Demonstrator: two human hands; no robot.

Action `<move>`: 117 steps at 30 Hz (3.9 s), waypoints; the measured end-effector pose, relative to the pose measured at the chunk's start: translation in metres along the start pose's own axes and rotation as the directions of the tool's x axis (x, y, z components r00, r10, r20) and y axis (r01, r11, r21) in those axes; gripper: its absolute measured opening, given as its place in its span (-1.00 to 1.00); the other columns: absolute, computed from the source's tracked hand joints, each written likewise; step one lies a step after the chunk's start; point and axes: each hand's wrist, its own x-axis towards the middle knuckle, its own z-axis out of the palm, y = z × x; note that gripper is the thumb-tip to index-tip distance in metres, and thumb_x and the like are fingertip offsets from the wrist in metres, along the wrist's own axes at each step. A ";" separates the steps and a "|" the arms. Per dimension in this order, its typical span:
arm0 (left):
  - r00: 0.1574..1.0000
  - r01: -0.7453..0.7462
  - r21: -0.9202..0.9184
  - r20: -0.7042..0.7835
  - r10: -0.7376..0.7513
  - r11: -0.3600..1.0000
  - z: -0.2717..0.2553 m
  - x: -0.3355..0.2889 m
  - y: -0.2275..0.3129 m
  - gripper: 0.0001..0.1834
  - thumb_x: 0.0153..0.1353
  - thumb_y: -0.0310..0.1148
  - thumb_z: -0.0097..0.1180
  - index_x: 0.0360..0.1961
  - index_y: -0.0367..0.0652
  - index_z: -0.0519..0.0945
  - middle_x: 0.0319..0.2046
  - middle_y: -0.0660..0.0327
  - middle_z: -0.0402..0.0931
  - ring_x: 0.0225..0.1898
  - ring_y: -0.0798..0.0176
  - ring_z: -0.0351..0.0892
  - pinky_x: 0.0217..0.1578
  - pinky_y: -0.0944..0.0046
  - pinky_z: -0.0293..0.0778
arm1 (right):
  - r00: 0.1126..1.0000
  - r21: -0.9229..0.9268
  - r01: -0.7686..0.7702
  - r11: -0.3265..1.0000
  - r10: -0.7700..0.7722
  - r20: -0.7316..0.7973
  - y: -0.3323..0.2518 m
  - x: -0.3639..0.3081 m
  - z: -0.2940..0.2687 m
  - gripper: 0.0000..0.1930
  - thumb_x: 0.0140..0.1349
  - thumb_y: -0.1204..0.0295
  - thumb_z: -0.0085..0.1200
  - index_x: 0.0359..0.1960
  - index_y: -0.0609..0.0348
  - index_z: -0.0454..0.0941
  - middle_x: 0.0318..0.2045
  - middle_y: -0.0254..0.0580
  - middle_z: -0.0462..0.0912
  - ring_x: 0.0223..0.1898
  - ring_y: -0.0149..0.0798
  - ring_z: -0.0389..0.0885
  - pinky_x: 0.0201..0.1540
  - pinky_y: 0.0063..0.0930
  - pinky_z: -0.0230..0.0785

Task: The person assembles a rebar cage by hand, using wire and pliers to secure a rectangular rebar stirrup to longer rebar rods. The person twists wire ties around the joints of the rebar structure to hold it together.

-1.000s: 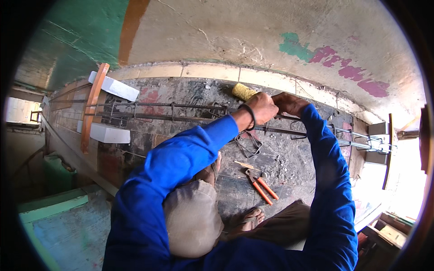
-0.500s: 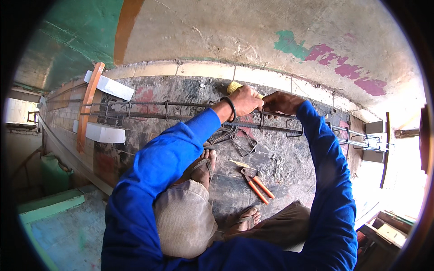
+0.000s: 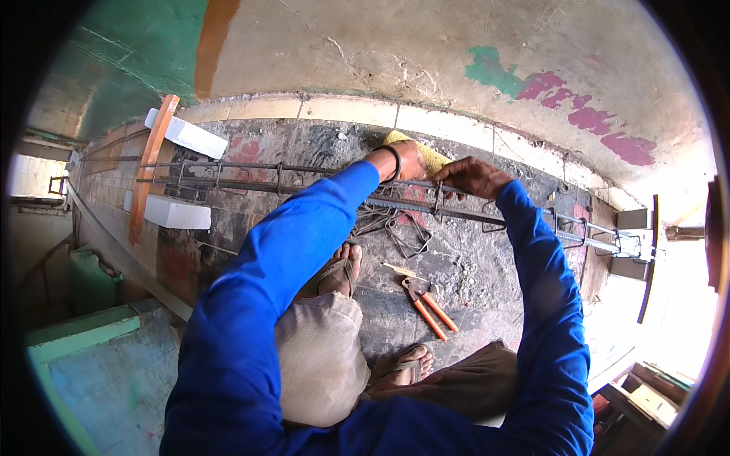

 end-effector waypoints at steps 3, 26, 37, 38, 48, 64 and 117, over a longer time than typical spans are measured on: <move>0.998 -0.066 0.031 0.024 0.065 0.997 -0.011 0.002 0.007 -0.78 0.03 -0.27 0.29 -0.29 -0.10 0.71 -0.33 0.09 0.66 -0.27 0.19 0.63 -0.21 0.20 0.51 | 1.000 -0.044 0.013 0.999 -0.012 0.028 0.000 -0.001 -0.004 -0.77 0.36 0.43 -0.02 -0.02 0.13 0.59 -0.31 -0.27 0.68 -0.32 -0.45 0.64 -0.40 -0.56 0.52; 0.979 -0.185 -0.366 0.012 0.204 0.912 0.014 0.001 -0.004 -0.68 0.12 -0.41 0.10 -0.12 -0.36 0.60 -0.26 0.13 0.62 -0.22 0.33 0.54 -0.15 0.33 0.43 | 0.994 -0.012 0.103 0.995 -0.104 -0.046 0.001 -0.006 -0.005 -0.90 0.32 0.49 0.05 -0.21 0.25 0.47 -0.39 -0.24 0.61 -0.40 -0.41 0.60 -0.34 -0.50 0.49; 0.946 -0.321 -0.115 0.004 0.324 0.940 0.002 -0.030 0.006 -0.66 0.11 -0.27 0.17 -0.13 -0.25 0.64 -0.27 0.06 0.66 -0.24 0.23 0.62 -0.15 0.27 0.47 | 0.990 -0.148 0.128 0.981 -0.135 -0.038 -0.001 -0.004 -0.005 -0.90 0.32 0.46 0.06 -0.23 0.23 0.48 -0.39 -0.26 0.61 -0.39 -0.42 0.61 -0.34 -0.50 0.50; 0.950 -0.307 -0.150 0.013 0.313 0.940 0.003 -0.028 0.004 -0.66 0.11 -0.27 0.17 -0.14 -0.26 0.64 -0.27 0.05 0.66 -0.23 0.23 0.62 -0.14 0.27 0.47 | 0.992 -0.140 0.115 0.984 -0.122 -0.043 -0.001 -0.003 -0.003 -0.90 0.32 0.46 0.06 -0.23 0.23 0.47 -0.39 -0.26 0.61 -0.39 -0.43 0.61 -0.33 -0.51 0.50; 0.943 -0.249 -0.315 0.137 0.304 0.916 0.003 -0.020 -0.001 -0.68 0.00 -0.43 0.19 -0.18 -0.34 0.64 -0.30 0.12 0.67 -0.21 0.27 0.61 -0.15 0.33 0.46 | 0.997 -0.049 0.074 0.996 -0.076 -0.034 0.001 -0.002 -0.003 -0.90 0.31 0.46 0.06 -0.22 0.21 0.47 -0.40 -0.31 0.60 -0.40 -0.46 0.60 -0.35 -0.52 0.50; 0.929 -0.285 -0.480 0.076 0.363 0.830 0.006 -0.003 -0.013 -0.70 0.21 -0.38 0.11 -0.09 -0.33 0.60 -0.16 0.15 0.63 -0.14 0.33 0.56 -0.03 0.32 0.42 | 0.912 -0.328 0.298 0.897 -0.369 -0.181 0.001 -0.010 -0.004 -0.88 0.22 0.51 0.14 -0.27 0.28 0.49 -0.40 -0.22 0.61 -0.34 -0.42 0.54 -0.27 -0.45 0.42; 0.994 -0.104 -0.126 0.005 0.106 0.987 0.009 0.014 0.000 -0.74 0.05 -0.32 0.27 -0.21 -0.12 0.72 -0.29 0.16 0.67 -0.27 0.30 0.60 -0.25 0.32 0.48 | 0.863 -0.466 0.290 0.836 -0.439 -0.250 -0.022 -0.017 0.018 -0.87 0.23 0.56 0.07 -0.19 0.23 0.51 -0.27 -0.09 0.63 -0.26 -0.12 0.65 -0.20 -0.33 0.50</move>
